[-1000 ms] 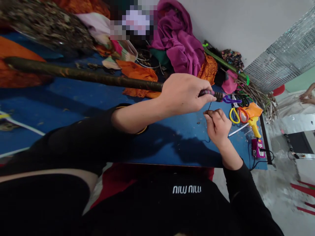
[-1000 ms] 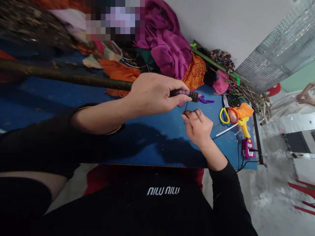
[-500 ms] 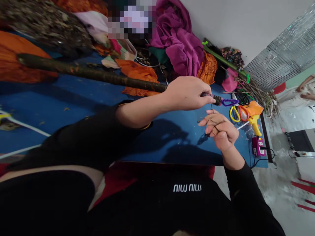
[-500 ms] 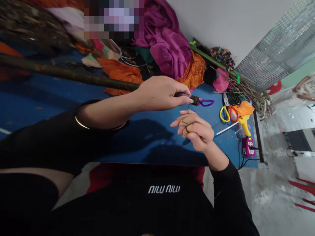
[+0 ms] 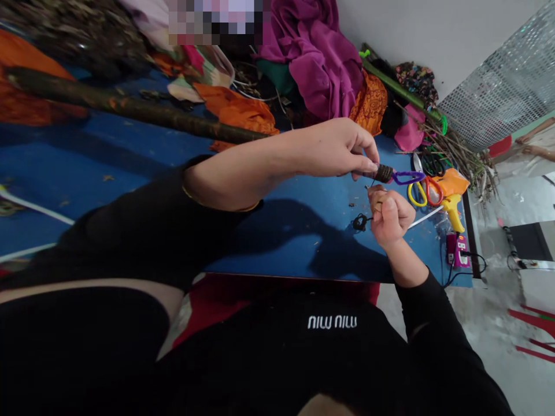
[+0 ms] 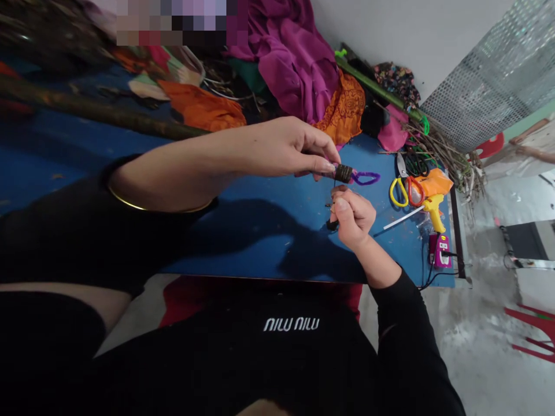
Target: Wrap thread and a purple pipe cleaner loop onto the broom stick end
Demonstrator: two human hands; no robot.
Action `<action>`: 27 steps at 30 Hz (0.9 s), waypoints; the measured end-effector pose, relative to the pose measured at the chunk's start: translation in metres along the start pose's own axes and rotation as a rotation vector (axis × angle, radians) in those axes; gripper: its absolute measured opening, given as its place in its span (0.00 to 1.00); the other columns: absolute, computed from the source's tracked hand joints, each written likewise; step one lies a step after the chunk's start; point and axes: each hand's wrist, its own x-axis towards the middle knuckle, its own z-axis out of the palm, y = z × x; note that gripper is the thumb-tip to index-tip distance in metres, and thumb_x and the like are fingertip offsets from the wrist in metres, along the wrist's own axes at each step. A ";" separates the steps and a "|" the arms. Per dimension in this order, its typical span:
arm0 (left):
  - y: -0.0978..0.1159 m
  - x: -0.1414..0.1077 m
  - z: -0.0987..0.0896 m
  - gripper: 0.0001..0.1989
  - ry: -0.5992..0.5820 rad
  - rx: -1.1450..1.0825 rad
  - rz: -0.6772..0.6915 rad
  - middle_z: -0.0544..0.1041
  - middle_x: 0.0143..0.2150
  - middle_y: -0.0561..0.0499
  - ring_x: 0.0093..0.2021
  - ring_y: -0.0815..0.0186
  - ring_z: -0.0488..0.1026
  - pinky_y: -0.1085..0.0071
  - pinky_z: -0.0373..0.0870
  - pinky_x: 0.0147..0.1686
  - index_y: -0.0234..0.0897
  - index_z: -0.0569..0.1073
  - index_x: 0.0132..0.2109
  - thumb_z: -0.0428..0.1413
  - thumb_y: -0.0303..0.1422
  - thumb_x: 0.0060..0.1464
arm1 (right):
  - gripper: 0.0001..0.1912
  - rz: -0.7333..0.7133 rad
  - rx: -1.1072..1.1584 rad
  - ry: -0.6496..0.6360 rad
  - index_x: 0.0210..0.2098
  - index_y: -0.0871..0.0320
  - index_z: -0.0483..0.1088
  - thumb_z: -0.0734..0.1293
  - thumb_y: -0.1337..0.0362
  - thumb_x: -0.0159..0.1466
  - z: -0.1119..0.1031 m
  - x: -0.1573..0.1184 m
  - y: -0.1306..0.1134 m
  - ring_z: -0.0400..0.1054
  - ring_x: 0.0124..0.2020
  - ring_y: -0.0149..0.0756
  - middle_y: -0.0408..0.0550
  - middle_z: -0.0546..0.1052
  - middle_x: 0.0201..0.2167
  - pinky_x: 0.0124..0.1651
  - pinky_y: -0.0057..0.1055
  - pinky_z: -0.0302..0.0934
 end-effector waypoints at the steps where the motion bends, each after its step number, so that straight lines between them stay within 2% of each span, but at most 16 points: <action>1: 0.000 0.000 0.001 0.17 -0.004 -0.003 -0.006 0.79 0.32 0.48 0.31 0.65 0.74 0.66 0.66 0.37 0.34 0.83 0.50 0.56 0.38 0.60 | 0.26 0.004 -0.026 -0.006 0.19 0.53 0.65 0.65 0.52 0.73 -0.002 0.000 0.003 0.56 0.19 0.31 0.39 0.62 0.16 0.31 0.37 0.59; 6: -0.004 0.002 0.002 0.16 0.001 -0.046 -0.018 0.79 0.31 0.49 0.31 0.66 0.74 0.67 0.67 0.37 0.34 0.83 0.48 0.57 0.36 0.60 | 0.29 -0.013 -0.086 -0.011 0.18 0.53 0.63 0.65 0.48 0.72 -0.004 0.002 0.020 0.57 0.20 0.31 0.39 0.60 0.15 0.29 0.36 0.58; 9: -0.003 0.000 -0.001 0.16 0.001 -0.039 -0.022 0.80 0.33 0.49 0.34 0.64 0.76 0.67 0.68 0.38 0.35 0.83 0.50 0.59 0.37 0.59 | 0.28 -0.043 0.035 0.035 0.17 0.54 0.61 0.67 0.51 0.71 0.002 0.004 0.020 0.57 0.18 0.29 0.37 0.60 0.14 0.31 0.36 0.63; 11: -0.002 -0.003 -0.005 0.17 0.020 -0.004 -0.029 0.82 0.37 0.49 0.37 0.64 0.77 0.67 0.69 0.40 0.37 0.83 0.52 0.62 0.35 0.57 | 0.30 -0.017 0.155 0.111 0.15 0.54 0.57 0.69 0.53 0.69 0.009 0.006 0.014 0.55 0.15 0.27 0.36 0.57 0.13 0.32 0.35 0.65; 13: 0.000 -0.006 -0.007 0.17 0.035 0.040 -0.034 0.83 0.40 0.50 0.39 0.63 0.77 0.68 0.70 0.41 0.37 0.84 0.51 0.63 0.32 0.54 | 0.32 0.091 0.272 0.204 0.15 0.55 0.50 0.69 0.53 0.66 0.015 0.009 0.006 0.49 0.13 0.24 0.34 0.52 0.12 0.31 0.34 0.65; 15: 0.000 -0.009 -0.008 0.16 0.032 0.067 -0.031 0.83 0.39 0.50 0.39 0.63 0.77 0.68 0.70 0.41 0.36 0.84 0.50 0.63 0.33 0.53 | 0.34 0.257 0.372 0.269 0.16 0.55 0.43 0.69 0.51 0.65 0.017 0.012 0.001 0.43 0.13 0.22 0.32 0.47 0.12 0.29 0.32 0.64; 18: -0.003 -0.013 -0.004 0.16 0.003 0.066 -0.002 0.83 0.37 0.51 0.37 0.64 0.78 0.70 0.69 0.39 0.36 0.84 0.48 0.62 0.36 0.54 | 0.33 0.490 0.469 0.305 0.19 0.53 0.41 0.68 0.50 0.64 0.012 0.018 0.004 0.38 0.13 0.22 0.31 0.43 0.13 0.25 0.29 0.61; 21: -0.006 -0.019 0.005 0.15 -0.035 0.061 0.037 0.83 0.35 0.52 0.35 0.66 0.78 0.72 0.68 0.38 0.37 0.84 0.46 0.61 0.37 0.54 | 0.32 0.625 0.452 0.275 0.22 0.51 0.43 0.69 0.45 0.63 0.004 0.021 0.017 0.38 0.15 0.23 0.30 0.44 0.15 0.19 0.27 0.54; 24: -0.008 -0.027 0.017 0.14 -0.066 0.048 0.058 0.83 0.35 0.53 0.34 0.67 0.78 0.73 0.67 0.37 0.38 0.84 0.45 0.61 0.37 0.53 | 0.35 0.618 0.427 0.171 0.23 0.50 0.41 0.69 0.39 0.63 -0.003 0.024 0.029 0.38 0.15 0.24 0.31 0.43 0.15 0.16 0.28 0.49; 27: -0.009 -0.032 0.030 0.15 -0.093 0.040 0.056 0.83 0.35 0.53 0.34 0.67 0.77 0.73 0.66 0.36 0.39 0.84 0.44 0.60 0.39 0.53 | 0.36 0.589 0.379 0.070 0.22 0.50 0.42 0.65 0.35 0.66 -0.010 0.026 0.034 0.37 0.15 0.24 0.31 0.42 0.15 0.16 0.29 0.49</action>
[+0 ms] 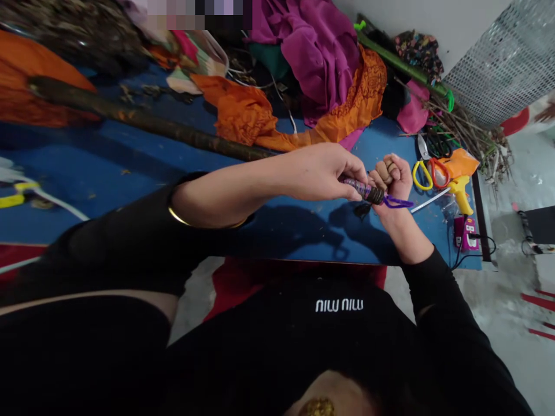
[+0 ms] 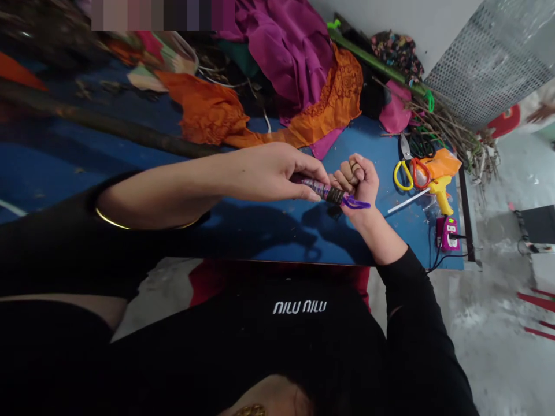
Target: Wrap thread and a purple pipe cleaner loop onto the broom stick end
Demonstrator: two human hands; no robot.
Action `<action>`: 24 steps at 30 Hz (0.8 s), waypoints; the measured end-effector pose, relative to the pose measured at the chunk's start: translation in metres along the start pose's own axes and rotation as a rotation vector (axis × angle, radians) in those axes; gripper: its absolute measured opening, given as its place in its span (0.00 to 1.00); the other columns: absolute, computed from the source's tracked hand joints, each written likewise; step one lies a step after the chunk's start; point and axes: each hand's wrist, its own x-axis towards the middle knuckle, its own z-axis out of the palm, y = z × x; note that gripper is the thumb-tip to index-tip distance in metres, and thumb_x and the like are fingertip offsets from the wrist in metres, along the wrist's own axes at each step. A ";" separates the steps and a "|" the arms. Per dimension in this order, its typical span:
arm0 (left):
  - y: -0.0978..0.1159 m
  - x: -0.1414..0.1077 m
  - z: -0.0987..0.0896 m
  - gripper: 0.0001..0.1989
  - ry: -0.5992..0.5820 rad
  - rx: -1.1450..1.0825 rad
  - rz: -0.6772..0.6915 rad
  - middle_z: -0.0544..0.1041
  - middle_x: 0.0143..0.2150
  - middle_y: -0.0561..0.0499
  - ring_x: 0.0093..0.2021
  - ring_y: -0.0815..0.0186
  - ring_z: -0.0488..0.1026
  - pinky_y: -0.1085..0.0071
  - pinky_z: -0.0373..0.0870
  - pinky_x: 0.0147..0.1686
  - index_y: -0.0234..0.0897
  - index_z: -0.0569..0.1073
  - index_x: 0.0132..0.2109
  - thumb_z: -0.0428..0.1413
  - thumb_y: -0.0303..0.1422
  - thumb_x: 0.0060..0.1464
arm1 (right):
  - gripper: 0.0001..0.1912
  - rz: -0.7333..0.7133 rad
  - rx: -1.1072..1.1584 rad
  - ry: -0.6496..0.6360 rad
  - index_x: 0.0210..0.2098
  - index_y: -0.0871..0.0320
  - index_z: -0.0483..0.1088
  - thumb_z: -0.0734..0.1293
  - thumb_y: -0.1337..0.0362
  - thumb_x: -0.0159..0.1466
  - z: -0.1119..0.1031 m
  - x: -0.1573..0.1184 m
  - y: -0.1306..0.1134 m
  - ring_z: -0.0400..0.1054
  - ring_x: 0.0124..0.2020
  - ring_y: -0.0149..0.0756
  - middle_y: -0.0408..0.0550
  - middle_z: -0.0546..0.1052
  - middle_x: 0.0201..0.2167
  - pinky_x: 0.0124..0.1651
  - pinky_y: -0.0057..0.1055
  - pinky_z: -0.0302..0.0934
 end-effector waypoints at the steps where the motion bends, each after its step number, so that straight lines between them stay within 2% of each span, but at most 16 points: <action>1: 0.000 0.000 0.004 0.15 -0.005 0.008 -0.009 0.83 0.34 0.53 0.33 0.67 0.76 0.72 0.65 0.35 0.39 0.85 0.43 0.60 0.40 0.54 | 0.35 -0.001 -0.035 -0.016 0.22 0.50 0.43 0.64 0.34 0.67 -0.002 0.001 -0.001 0.38 0.15 0.24 0.31 0.42 0.15 0.16 0.29 0.51; 6: -0.001 0.003 0.016 0.16 -0.034 0.041 -0.077 0.78 0.26 0.54 0.26 0.69 0.70 0.71 0.58 0.31 0.37 0.86 0.39 0.59 0.43 0.56 | 0.34 -0.021 -0.152 -0.057 0.22 0.51 0.51 0.62 0.33 0.70 -0.006 0.000 -0.003 0.48 0.17 0.26 0.33 0.48 0.16 0.23 0.30 0.61; 12: -0.004 0.005 0.023 0.17 -0.085 -0.014 -0.114 0.78 0.24 0.55 0.26 0.70 0.70 0.73 0.57 0.30 0.37 0.87 0.42 0.58 0.42 0.55 | 0.31 -0.026 -0.207 -0.118 0.23 0.52 0.58 0.66 0.36 0.69 0.002 -0.009 -0.002 0.60 0.22 0.29 0.37 0.57 0.18 0.28 0.32 0.66; 18: -0.004 0.005 0.024 0.16 -0.164 -0.080 -0.165 0.81 0.27 0.52 0.26 0.68 0.74 0.72 0.61 0.31 0.36 0.87 0.40 0.58 0.40 0.54 | 0.32 -0.088 -0.324 -0.106 0.22 0.54 0.58 0.68 0.38 0.68 0.012 -0.020 -0.009 0.59 0.22 0.26 0.37 0.57 0.20 0.24 0.26 0.61; 22: -0.002 0.008 0.026 0.16 -0.118 -0.010 -0.220 0.84 0.33 0.52 0.31 0.66 0.76 0.71 0.63 0.34 0.38 0.86 0.42 0.59 0.41 0.54 | 0.32 -0.120 -0.348 -0.146 0.22 0.54 0.59 0.68 0.37 0.68 0.014 -0.022 -0.018 0.58 0.20 0.25 0.36 0.57 0.19 0.23 0.25 0.60; 24: -0.002 0.009 0.027 0.14 -0.092 0.049 -0.254 0.83 0.31 0.53 0.31 0.65 0.75 0.71 0.63 0.34 0.40 0.86 0.40 0.60 0.41 0.54 | 0.32 -0.123 -0.348 -0.188 0.22 0.54 0.60 0.69 0.37 0.67 0.014 -0.021 -0.023 0.61 0.20 0.25 0.36 0.60 0.19 0.25 0.26 0.63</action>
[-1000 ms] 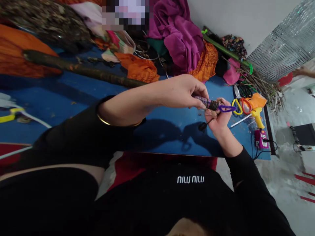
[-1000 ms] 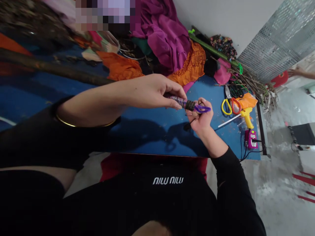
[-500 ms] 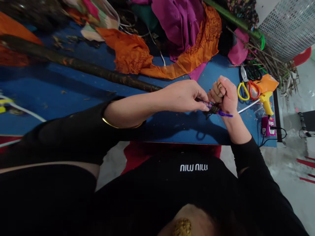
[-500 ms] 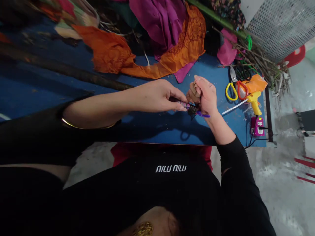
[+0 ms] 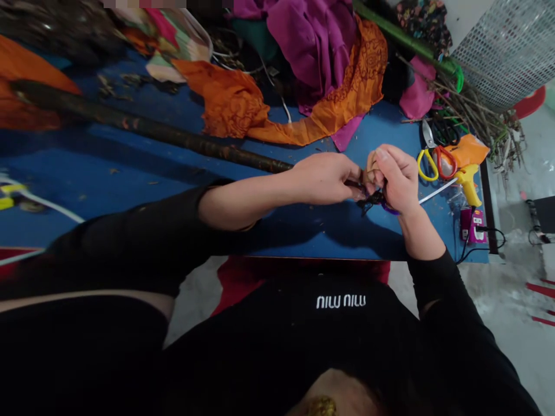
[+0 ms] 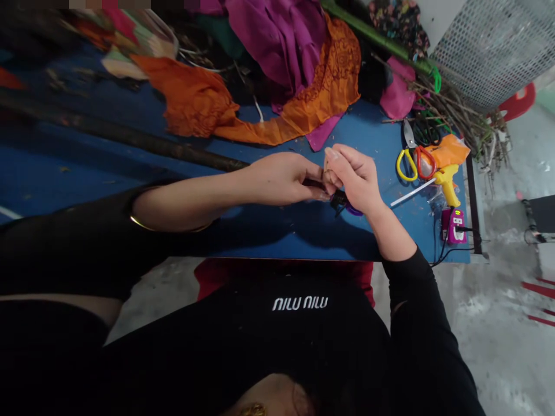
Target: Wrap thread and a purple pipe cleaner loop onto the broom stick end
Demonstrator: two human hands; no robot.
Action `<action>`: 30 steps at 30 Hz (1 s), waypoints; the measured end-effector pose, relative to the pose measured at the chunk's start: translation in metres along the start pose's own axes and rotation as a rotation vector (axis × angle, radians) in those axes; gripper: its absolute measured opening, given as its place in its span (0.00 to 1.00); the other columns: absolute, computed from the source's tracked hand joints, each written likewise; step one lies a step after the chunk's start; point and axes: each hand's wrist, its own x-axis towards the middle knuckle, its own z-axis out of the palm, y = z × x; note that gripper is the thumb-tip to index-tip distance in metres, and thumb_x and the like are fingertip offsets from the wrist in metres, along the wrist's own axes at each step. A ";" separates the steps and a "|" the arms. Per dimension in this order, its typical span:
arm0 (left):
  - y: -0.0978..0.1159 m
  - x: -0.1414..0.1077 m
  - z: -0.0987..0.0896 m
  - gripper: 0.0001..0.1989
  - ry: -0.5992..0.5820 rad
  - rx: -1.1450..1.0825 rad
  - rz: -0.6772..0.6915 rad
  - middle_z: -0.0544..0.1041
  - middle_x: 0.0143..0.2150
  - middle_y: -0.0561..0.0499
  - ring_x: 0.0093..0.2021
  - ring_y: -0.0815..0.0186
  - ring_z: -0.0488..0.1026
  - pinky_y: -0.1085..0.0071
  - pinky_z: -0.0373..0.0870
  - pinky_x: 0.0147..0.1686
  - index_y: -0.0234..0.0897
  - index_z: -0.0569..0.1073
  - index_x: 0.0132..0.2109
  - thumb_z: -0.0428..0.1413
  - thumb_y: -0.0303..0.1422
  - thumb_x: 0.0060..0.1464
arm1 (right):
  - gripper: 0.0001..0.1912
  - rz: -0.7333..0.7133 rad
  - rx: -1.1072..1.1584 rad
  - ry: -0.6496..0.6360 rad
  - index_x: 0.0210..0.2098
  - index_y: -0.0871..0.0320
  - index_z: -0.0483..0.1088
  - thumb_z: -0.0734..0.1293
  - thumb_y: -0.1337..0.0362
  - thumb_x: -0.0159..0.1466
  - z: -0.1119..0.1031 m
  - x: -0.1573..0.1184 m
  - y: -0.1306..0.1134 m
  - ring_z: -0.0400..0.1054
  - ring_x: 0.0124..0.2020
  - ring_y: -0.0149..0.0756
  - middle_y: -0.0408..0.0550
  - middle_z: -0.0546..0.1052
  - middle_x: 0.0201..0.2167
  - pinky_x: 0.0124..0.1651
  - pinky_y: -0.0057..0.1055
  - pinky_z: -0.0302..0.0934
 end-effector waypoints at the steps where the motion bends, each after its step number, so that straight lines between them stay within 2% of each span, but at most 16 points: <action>1: 0.000 0.001 0.001 0.13 0.015 0.025 -0.017 0.81 0.30 0.54 0.30 0.65 0.74 0.71 0.62 0.32 0.40 0.85 0.39 0.60 0.41 0.55 | 0.31 -0.012 -0.002 -0.017 0.22 0.54 0.61 0.69 0.37 0.68 -0.001 0.001 -0.003 0.64 0.22 0.26 0.37 0.63 0.19 0.26 0.28 0.65; 4: -0.001 0.002 0.002 0.12 0.034 0.048 0.004 0.80 0.27 0.55 0.28 0.66 0.73 0.70 0.60 0.30 0.41 0.87 0.40 0.60 0.40 0.56 | 0.30 -0.079 -0.065 -0.019 0.22 0.55 0.65 0.68 0.40 0.69 -0.007 0.002 -0.013 0.73 0.30 0.31 0.42 0.71 0.25 0.37 0.33 0.73; 6: -0.002 0.002 0.001 0.13 0.048 0.028 0.062 0.83 0.29 0.55 0.29 0.67 0.74 0.71 0.60 0.31 0.45 0.88 0.44 0.60 0.39 0.57 | 0.28 -0.153 -0.169 0.015 0.22 0.56 0.67 0.68 0.44 0.71 -0.011 0.002 -0.021 0.76 0.38 0.34 0.44 0.76 0.31 0.44 0.36 0.74; 8: -0.004 0.002 0.000 0.14 0.097 0.016 0.112 0.86 0.33 0.56 0.31 0.67 0.76 0.72 0.61 0.32 0.47 0.88 0.47 0.60 0.39 0.58 | 0.26 -0.259 -0.289 0.052 0.22 0.56 0.70 0.67 0.50 0.73 -0.017 0.001 -0.028 0.76 0.43 0.34 0.45 0.78 0.36 0.48 0.36 0.73; 11: -0.004 0.003 -0.002 0.15 0.232 0.040 0.143 0.88 0.39 0.55 0.38 0.65 0.81 0.72 0.63 0.33 0.49 0.87 0.49 0.59 0.38 0.59 | 0.22 -0.404 -0.471 0.132 0.25 0.55 0.73 0.66 0.56 0.75 -0.026 -0.003 -0.037 0.74 0.43 0.33 0.45 0.78 0.37 0.47 0.36 0.71; 16: -0.006 0.008 -0.005 0.15 0.440 0.160 0.173 0.88 0.42 0.53 0.43 0.62 0.83 0.70 0.65 0.36 0.50 0.86 0.52 0.58 0.38 0.64 | 0.22 -0.496 -0.760 0.367 0.26 0.54 0.70 0.67 0.51 0.73 -0.045 -0.004 -0.043 0.72 0.41 0.37 0.44 0.72 0.29 0.48 0.39 0.70; 19: -0.009 0.013 -0.009 0.16 0.526 0.190 0.185 0.88 0.47 0.51 0.47 0.60 0.83 0.69 0.67 0.40 0.49 0.85 0.56 0.57 0.38 0.65 | 0.22 -0.488 -0.802 0.415 0.24 0.55 0.70 0.69 0.50 0.71 -0.062 0.000 -0.043 0.71 0.37 0.34 0.43 0.73 0.28 0.44 0.37 0.69; 22: -0.010 0.016 -0.015 0.17 0.557 0.191 0.173 0.88 0.48 0.51 0.48 0.60 0.83 0.68 0.68 0.42 0.49 0.84 0.57 0.57 0.38 0.66 | 0.22 -0.489 -0.762 0.450 0.23 0.55 0.70 0.70 0.53 0.71 -0.072 0.001 -0.045 0.70 0.34 0.33 0.42 0.72 0.26 0.40 0.34 0.67; 25: -0.006 0.020 -0.021 0.18 0.598 0.193 0.167 0.88 0.48 0.50 0.47 0.60 0.83 0.68 0.67 0.41 0.49 0.84 0.58 0.57 0.39 0.66 | 0.18 -0.616 -0.735 0.399 0.25 0.54 0.73 0.69 0.57 0.72 -0.066 -0.005 -0.048 0.73 0.37 0.34 0.43 0.75 0.28 0.41 0.35 0.69; 28: -0.002 0.023 -0.024 0.18 0.649 0.198 0.185 0.88 0.46 0.51 0.44 0.62 0.82 0.69 0.66 0.39 0.50 0.84 0.58 0.57 0.38 0.66 | 0.10 -0.736 -0.737 0.204 0.31 0.52 0.78 0.71 0.60 0.70 -0.048 -0.011 -0.046 0.76 0.38 0.36 0.46 0.80 0.35 0.41 0.37 0.73; 30: -0.001 0.023 -0.024 0.18 0.660 0.196 0.210 0.88 0.47 0.50 0.45 0.62 0.83 0.69 0.67 0.39 0.50 0.84 0.58 0.56 0.38 0.66 | 0.10 -0.756 -0.647 0.091 0.31 0.51 0.78 0.71 0.59 0.69 -0.038 -0.012 -0.040 0.79 0.42 0.40 0.48 0.81 0.38 0.44 0.41 0.75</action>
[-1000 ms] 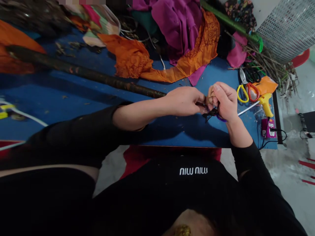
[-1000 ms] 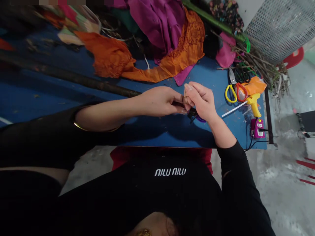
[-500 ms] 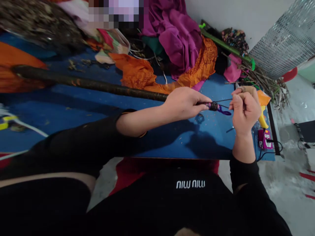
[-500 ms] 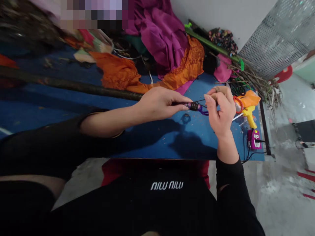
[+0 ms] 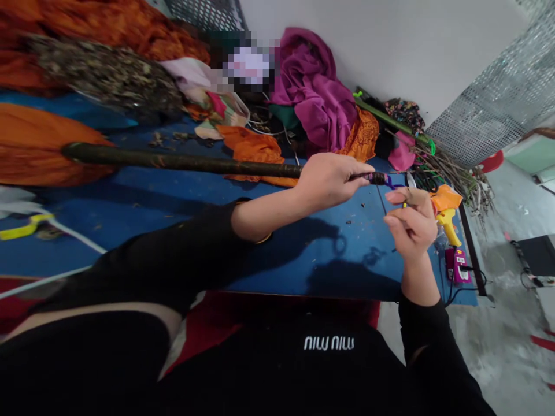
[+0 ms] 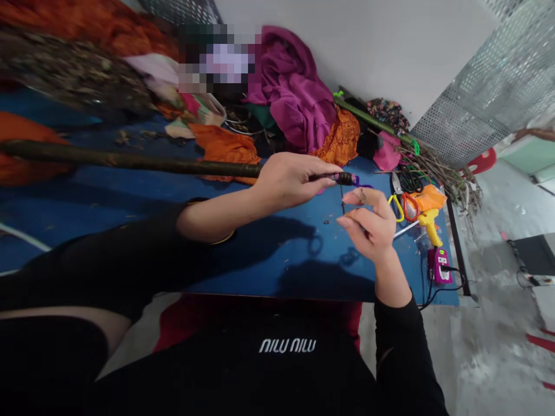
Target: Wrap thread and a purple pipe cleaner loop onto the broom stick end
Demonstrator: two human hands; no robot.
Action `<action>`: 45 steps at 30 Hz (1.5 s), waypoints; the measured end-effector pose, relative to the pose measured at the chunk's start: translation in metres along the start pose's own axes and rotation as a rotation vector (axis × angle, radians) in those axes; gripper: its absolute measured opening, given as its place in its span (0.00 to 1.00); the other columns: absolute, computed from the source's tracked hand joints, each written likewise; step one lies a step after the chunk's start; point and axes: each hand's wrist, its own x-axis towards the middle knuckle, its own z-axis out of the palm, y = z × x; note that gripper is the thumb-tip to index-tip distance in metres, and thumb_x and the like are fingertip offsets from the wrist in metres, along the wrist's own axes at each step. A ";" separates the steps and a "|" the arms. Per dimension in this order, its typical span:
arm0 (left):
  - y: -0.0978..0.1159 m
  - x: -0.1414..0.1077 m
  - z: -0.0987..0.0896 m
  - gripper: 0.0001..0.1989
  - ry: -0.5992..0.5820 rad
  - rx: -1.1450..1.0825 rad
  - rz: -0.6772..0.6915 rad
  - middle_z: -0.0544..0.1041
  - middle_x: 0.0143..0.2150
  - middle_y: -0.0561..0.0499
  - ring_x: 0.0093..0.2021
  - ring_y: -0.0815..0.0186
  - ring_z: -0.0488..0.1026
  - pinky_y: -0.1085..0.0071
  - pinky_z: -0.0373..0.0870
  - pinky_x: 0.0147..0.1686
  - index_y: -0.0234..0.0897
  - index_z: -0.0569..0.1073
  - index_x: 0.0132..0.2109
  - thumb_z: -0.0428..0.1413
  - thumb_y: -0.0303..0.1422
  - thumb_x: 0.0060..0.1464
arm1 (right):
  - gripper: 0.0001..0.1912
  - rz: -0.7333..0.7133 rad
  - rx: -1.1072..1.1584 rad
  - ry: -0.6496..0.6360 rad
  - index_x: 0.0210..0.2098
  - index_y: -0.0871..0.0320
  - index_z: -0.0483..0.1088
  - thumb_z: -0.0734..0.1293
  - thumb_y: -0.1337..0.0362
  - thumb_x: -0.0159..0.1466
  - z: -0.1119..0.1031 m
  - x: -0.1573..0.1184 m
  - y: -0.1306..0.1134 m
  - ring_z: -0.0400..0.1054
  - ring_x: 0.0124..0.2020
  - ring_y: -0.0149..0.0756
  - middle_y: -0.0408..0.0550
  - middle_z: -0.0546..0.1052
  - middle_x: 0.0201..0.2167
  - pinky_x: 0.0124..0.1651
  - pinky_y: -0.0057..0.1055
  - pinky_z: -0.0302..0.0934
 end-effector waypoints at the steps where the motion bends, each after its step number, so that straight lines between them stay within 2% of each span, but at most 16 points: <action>1: 0.000 -0.001 0.001 0.18 0.002 -0.004 0.012 0.88 0.48 0.50 0.46 0.62 0.83 0.70 0.67 0.39 0.50 0.84 0.58 0.56 0.38 0.66 | 0.11 0.008 0.084 -0.012 0.31 0.51 0.78 0.70 0.58 0.70 0.005 -0.001 0.000 0.80 0.44 0.43 0.49 0.81 0.37 0.47 0.44 0.76; 3: 0.000 -0.003 0.002 0.18 0.008 -0.006 0.029 0.88 0.48 0.50 0.46 0.62 0.83 0.70 0.67 0.38 0.49 0.84 0.57 0.55 0.38 0.67 | 0.16 0.054 0.256 -0.034 0.29 0.52 0.76 0.67 0.55 0.72 0.013 -0.003 0.002 0.81 0.46 0.47 0.49 0.80 0.33 0.50 0.49 0.77; 5: 0.001 -0.005 0.003 0.18 0.021 0.005 0.038 0.88 0.47 0.50 0.46 0.62 0.83 0.70 0.66 0.38 0.49 0.85 0.56 0.54 0.38 0.67 | 0.20 0.110 0.351 -0.056 0.27 0.52 0.73 0.64 0.54 0.74 0.018 -0.004 0.003 0.82 0.43 0.46 0.47 0.78 0.28 0.51 0.51 0.76; 7: 0.001 -0.006 0.003 0.18 0.028 0.020 0.041 0.88 0.47 0.51 0.47 0.62 0.83 0.69 0.66 0.38 0.49 0.85 0.56 0.54 0.38 0.67 | 0.21 0.134 0.339 -0.087 0.27 0.52 0.72 0.63 0.53 0.74 0.020 -0.004 0.002 0.82 0.39 0.44 0.45 0.77 0.25 0.54 0.52 0.75; 10: 0.002 -0.007 0.002 0.18 0.011 0.039 0.033 0.88 0.47 0.51 0.47 0.61 0.83 0.68 0.65 0.37 0.49 0.84 0.57 0.55 0.38 0.66 | 0.20 0.085 0.312 -0.094 0.27 0.53 0.71 0.64 0.54 0.74 0.025 -0.006 -0.001 0.80 0.33 0.40 0.43 0.77 0.25 0.55 0.50 0.74; 13: 0.005 -0.009 0.002 0.17 0.003 0.048 0.033 0.88 0.46 0.51 0.46 0.61 0.83 0.68 0.64 0.37 0.49 0.84 0.56 0.56 0.38 0.66 | 0.21 0.083 0.390 0.002 0.25 0.52 0.68 0.63 0.55 0.74 0.033 -0.013 0.002 0.73 0.25 0.36 0.41 0.73 0.20 0.45 0.45 0.74; 16: 0.008 -0.011 0.001 0.17 -0.002 0.064 0.030 0.88 0.47 0.50 0.47 0.60 0.83 0.67 0.64 0.37 0.47 0.84 0.56 0.54 0.38 0.66 | 0.27 0.183 0.420 0.122 0.20 0.52 0.64 0.62 0.50 0.74 0.045 -0.021 0.006 0.61 0.18 0.34 0.39 0.62 0.14 0.32 0.41 0.68; 18: 0.011 -0.011 0.000 0.18 -0.020 0.081 -0.002 0.88 0.48 0.48 0.47 0.58 0.83 0.66 0.64 0.37 0.44 0.83 0.56 0.54 0.38 0.66 | 0.29 0.262 0.410 0.164 0.18 0.52 0.62 0.62 0.47 0.73 0.051 -0.022 0.005 0.56 0.17 0.33 0.38 0.57 0.13 0.29 0.39 0.63; 23: 0.016 -0.010 -0.002 0.17 -0.074 0.089 -0.101 0.88 0.45 0.49 0.43 0.58 0.82 0.66 0.62 0.36 0.44 0.83 0.56 0.55 0.39 0.65 | 0.32 0.363 0.425 0.306 0.18 0.54 0.54 0.65 0.45 0.72 0.057 -0.013 -0.011 0.49 0.16 0.29 0.36 0.53 0.13 0.28 0.36 0.57; 29: 0.017 -0.013 -0.001 0.16 -0.095 0.063 -0.057 0.87 0.42 0.48 0.42 0.58 0.81 0.65 0.59 0.35 0.42 0.83 0.53 0.55 0.39 0.66 | 0.33 0.390 0.462 0.434 0.19 0.54 0.48 0.65 0.46 0.72 0.048 -0.002 -0.023 0.43 0.14 0.26 0.34 0.47 0.14 0.26 0.34 0.54; 34: 0.016 -0.015 0.001 0.15 -0.104 0.071 -0.031 0.87 0.45 0.48 0.45 0.58 0.82 0.65 0.59 0.35 0.43 0.82 0.53 0.54 0.39 0.67 | 0.32 0.431 0.458 0.487 0.22 0.54 0.45 0.63 0.46 0.73 0.044 0.003 -0.026 0.40 0.14 0.26 0.33 0.44 0.14 0.25 0.33 0.53; 37: 0.017 -0.014 0.001 0.16 -0.099 0.093 -0.043 0.87 0.46 0.47 0.46 0.57 0.82 0.65 0.60 0.36 0.41 0.82 0.54 0.54 0.38 0.67 | 0.32 0.416 0.398 0.463 0.21 0.53 0.46 0.62 0.45 0.72 0.048 -0.003 -0.024 0.42 0.14 0.27 0.33 0.46 0.14 0.26 0.35 0.55; 39: 0.017 -0.013 -0.001 0.17 -0.097 0.091 -0.059 0.87 0.46 0.46 0.45 0.57 0.82 0.65 0.60 0.36 0.41 0.82 0.55 0.54 0.39 0.67 | 0.29 0.337 0.357 0.377 0.21 0.52 0.50 0.60 0.47 0.74 0.051 -0.010 -0.020 0.45 0.15 0.29 0.35 0.50 0.14 0.27 0.36 0.55; 43: 0.021 -0.013 -0.010 0.16 -0.127 0.042 -0.109 0.87 0.43 0.50 0.42 0.59 0.81 0.66 0.60 0.36 0.45 0.83 0.54 0.55 0.39 0.65 | 0.21 -0.004 0.204 0.014 0.25 0.52 0.59 0.60 0.56 0.76 0.054 -0.019 -0.008 0.55 0.19 0.31 0.38 0.61 0.18 0.29 0.35 0.56; 45: 0.023 -0.014 -0.013 0.16 -0.139 0.003 -0.134 0.87 0.41 0.52 0.42 0.61 0.81 0.67 0.61 0.36 0.47 0.84 0.54 0.56 0.39 0.64 | 0.19 -0.136 0.099 -0.068 0.27 0.52 0.60 0.60 0.60 0.77 0.055 -0.020 -0.003 0.57 0.22 0.32 0.39 0.64 0.20 0.31 0.34 0.57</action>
